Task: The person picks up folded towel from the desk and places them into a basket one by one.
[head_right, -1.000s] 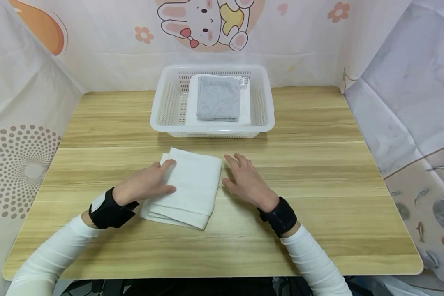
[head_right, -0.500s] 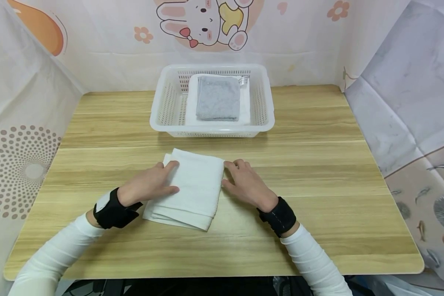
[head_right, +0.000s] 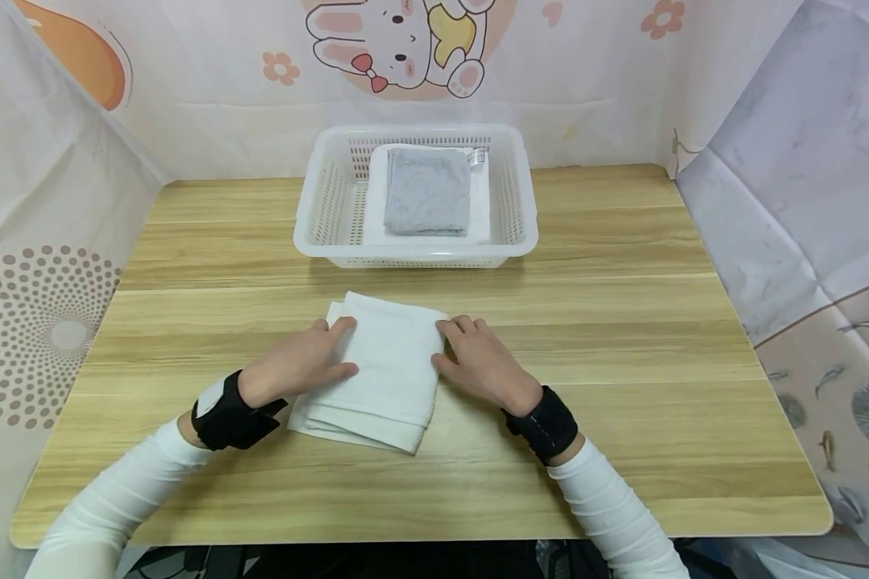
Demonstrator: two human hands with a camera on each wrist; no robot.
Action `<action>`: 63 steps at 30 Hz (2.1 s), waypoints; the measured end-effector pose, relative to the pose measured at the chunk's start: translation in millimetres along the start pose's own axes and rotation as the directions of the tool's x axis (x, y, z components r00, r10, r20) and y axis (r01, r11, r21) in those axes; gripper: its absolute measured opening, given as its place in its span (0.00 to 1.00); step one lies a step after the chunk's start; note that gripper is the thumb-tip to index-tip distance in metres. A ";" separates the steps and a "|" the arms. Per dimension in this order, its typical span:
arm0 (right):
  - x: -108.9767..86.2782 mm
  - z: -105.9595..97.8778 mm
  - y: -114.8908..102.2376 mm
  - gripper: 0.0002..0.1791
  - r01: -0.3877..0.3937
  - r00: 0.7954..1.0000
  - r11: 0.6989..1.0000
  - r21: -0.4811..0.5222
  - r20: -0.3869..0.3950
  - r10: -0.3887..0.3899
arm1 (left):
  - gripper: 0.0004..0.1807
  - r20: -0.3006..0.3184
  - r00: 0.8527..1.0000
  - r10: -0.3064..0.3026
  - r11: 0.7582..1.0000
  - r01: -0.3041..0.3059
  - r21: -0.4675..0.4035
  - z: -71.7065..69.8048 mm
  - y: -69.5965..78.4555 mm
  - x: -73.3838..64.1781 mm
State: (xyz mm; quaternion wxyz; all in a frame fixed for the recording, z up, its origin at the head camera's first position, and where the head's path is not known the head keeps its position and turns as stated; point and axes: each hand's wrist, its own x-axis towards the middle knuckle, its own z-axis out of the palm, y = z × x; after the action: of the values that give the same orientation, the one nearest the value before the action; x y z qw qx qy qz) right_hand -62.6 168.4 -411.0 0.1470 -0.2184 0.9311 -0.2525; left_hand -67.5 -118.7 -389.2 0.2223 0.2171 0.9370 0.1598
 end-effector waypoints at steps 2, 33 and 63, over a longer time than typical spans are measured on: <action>-0.1 0.3 -0.5 0.31 -0.008 1.000 1.000 0.000 0.003 0.008 | 0.31 -0.009 1.000 0.009 1.000 -0.009 0.006 1.2 0.5 0.1; 0.2 3.6 0.8 0.34 -0.052 0.999 0.994 0.101 0.020 0.050 | 0.27 -0.053 0.997 0.061 0.993 -0.066 -0.102 10.7 8.9 -4.5; -2.4 14.7 -4.6 0.41 -0.157 0.987 0.974 0.161 -0.011 0.161 | 0.41 -0.165 0.985 -0.049 0.999 0.048 -0.013 21.9 6.5 5.9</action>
State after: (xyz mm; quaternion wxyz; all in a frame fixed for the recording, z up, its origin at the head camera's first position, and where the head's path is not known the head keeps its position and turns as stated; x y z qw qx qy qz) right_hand -53.3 160.0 -420.3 0.1726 -0.1276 0.9240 -0.3164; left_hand -59.4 -105.9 -407.3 0.1487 0.1793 0.9564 0.1759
